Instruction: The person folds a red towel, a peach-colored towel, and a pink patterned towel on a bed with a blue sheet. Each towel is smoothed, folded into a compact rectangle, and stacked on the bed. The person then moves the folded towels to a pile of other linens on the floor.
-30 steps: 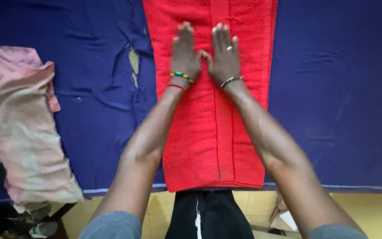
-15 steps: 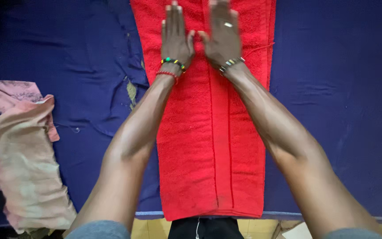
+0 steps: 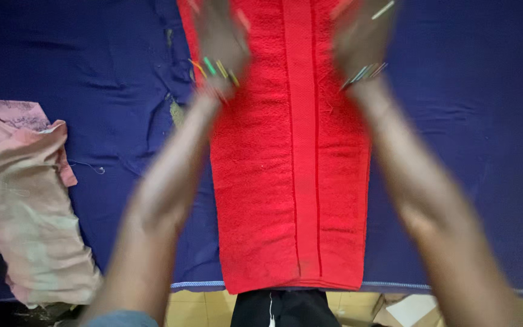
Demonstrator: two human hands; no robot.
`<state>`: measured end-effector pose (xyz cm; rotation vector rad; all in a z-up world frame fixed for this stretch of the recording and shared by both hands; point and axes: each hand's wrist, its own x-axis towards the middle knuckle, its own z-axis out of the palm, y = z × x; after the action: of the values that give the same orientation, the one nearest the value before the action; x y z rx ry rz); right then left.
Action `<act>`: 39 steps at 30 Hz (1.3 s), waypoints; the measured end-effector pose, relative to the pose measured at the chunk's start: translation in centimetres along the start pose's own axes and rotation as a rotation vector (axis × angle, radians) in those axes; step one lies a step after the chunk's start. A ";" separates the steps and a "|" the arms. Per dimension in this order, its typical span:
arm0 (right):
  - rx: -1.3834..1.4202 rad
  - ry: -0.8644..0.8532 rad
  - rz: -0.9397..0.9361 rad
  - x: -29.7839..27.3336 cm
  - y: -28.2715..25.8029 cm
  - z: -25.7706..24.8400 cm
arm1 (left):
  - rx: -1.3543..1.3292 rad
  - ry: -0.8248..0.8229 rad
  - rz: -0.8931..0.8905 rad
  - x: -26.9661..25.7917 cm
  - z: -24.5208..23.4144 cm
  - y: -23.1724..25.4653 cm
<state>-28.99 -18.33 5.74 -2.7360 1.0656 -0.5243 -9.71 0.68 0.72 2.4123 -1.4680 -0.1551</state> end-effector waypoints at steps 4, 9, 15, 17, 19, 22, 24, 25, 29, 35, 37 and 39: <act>0.149 -0.469 -0.094 -10.7 -7.8 -2.1 | -0.058 -0.205 0.018 -10.6 -0.8 7.5; 0.000 -0.465 0.308 -16.1 -1.9 -6.4 | -0.168 -0.206 -0.192 -16.5 -6.4 1.4; 0.014 -0.224 0.222 -23.7 -3.6 -10.5 | -0.128 -0.010 -0.167 -22.6 -8.3 4.5; 0.162 -0.283 0.142 -28.3 -8.2 -10.3 | -0.269 -0.086 -0.088 -26.8 -6.7 10.1; -0.027 -0.507 0.139 -31.5 -10.4 -9.9 | -0.294 -0.212 -0.090 -30.2 -6.0 12.4; -0.093 -0.577 0.295 -36.1 -9.3 -11.2 | -0.158 -0.329 -0.119 -35.5 -6.6 12.1; -0.066 -0.498 0.416 -38.3 -7.0 -12.5 | -0.137 -0.338 -0.120 -37.0 -7.2 9.5; -0.055 -0.452 0.455 -39.0 -5.7 -13.4 | -0.124 -0.331 -0.077 -37.9 -7.8 8.6; 0.064 -0.280 0.430 -44.6 -4.6 -17.6 | -0.114 -0.325 0.075 -43.3 -9.4 6.9; 0.162 -0.283 0.578 -51.8 -7.5 -21.6 | -0.178 -0.292 0.100 -54.9 -12.8 6.0; 0.225 -0.299 0.629 -54.0 -7.1 -22.1 | -0.080 -0.384 0.116 -57.6 -13.4 5.0; 0.321 -0.274 0.593 -55.7 -5.7 -21.7 | -0.137 -0.376 0.180 -58.7 -13.2 4.1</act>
<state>-71.81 23.20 12.70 -2.0074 1.4739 -0.1949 -37.35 53.39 10.48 2.2106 -1.7571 -0.6749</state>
